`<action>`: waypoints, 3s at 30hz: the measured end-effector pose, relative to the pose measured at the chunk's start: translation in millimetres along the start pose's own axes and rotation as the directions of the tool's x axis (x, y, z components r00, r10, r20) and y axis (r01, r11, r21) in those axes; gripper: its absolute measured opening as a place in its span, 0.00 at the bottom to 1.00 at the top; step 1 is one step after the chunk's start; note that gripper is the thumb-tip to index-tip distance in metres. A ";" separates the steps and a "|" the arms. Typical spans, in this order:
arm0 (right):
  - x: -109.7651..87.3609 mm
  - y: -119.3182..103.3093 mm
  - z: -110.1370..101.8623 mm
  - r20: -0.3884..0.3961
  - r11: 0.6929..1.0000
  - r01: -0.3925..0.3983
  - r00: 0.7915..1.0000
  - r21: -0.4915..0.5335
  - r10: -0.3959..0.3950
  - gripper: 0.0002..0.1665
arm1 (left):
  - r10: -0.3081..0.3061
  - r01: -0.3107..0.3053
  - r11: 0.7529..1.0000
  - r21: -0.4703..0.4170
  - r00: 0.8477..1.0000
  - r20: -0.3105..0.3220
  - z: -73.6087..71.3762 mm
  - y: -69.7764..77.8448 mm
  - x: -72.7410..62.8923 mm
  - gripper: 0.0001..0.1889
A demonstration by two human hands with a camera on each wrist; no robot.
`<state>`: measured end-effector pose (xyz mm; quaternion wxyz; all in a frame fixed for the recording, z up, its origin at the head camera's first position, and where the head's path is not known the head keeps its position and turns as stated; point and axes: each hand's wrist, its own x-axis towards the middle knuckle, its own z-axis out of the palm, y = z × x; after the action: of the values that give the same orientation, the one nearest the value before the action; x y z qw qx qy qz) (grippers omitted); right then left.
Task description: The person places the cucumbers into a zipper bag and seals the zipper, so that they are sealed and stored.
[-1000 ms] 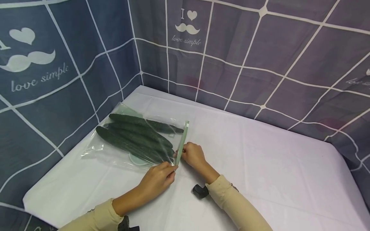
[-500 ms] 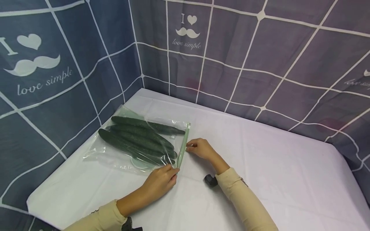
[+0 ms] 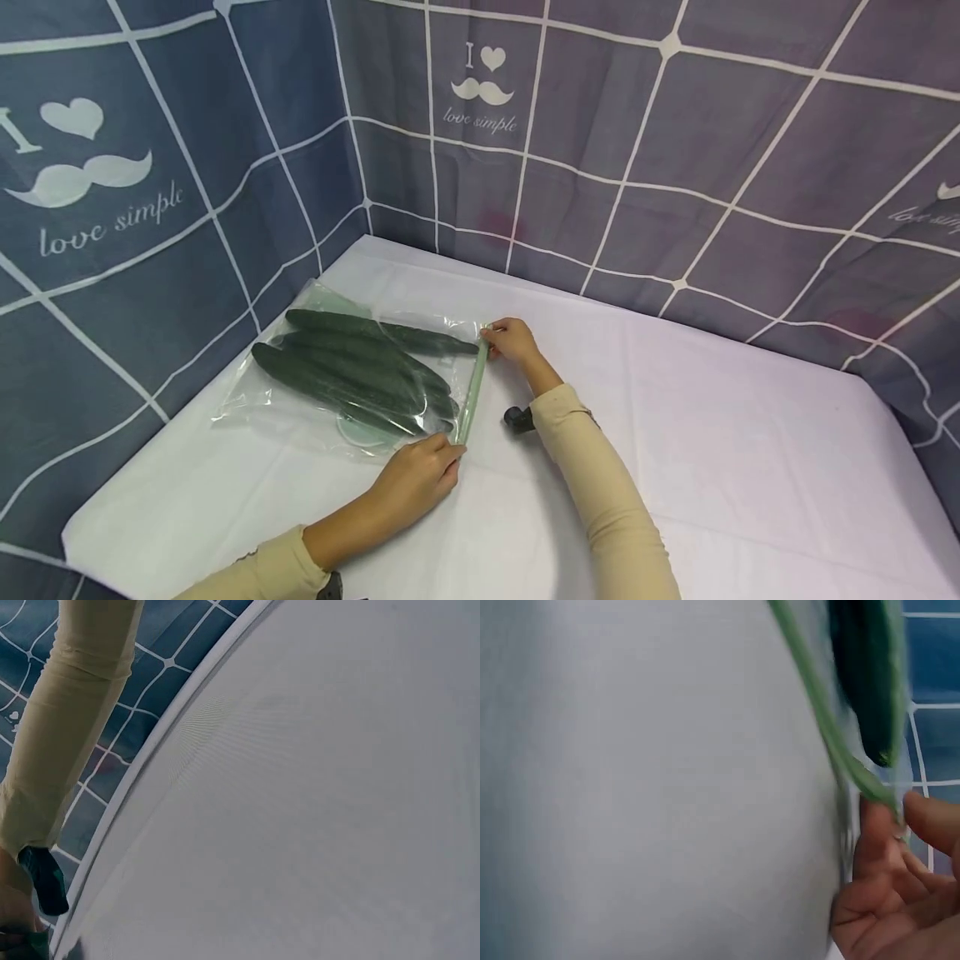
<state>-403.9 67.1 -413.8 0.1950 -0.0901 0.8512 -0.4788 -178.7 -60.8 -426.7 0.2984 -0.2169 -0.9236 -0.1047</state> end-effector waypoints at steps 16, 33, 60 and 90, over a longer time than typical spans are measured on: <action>-26.0 26.8 -29.3 -0.224 0.996 0.081 0.971 -0.048 -0.090 0.17 | 0.047 -0.006 0.995 -0.102 0.914 0.402 -11.1 11.3 62.0 0.14; -42.1 30.6 -16.4 -0.197 0.987 0.090 0.978 0.135 -0.062 0.15 | -0.041 0.377 0.876 -0.300 0.678 0.734 77.6 -90.2 194.9 0.16; -83.5 33.7 -2.2 -0.038 0.991 0.021 0.999 0.131 -0.016 0.09 | -0.215 0.480 0.837 -0.262 0.730 0.649 89.1 -89.0 206.5 0.11; -165.2 34.6 24.7 0.143 0.981 0.052 0.987 0.185 -0.079 0.07 | -0.248 0.528 0.804 -0.274 0.717 0.652 89.8 -86.8 204.5 0.12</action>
<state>-242.5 122.2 -414.2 0.2497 -0.1358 0.7838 -0.5521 -413.2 -39.4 -382.2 -0.0885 -0.0954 -0.9448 -0.3008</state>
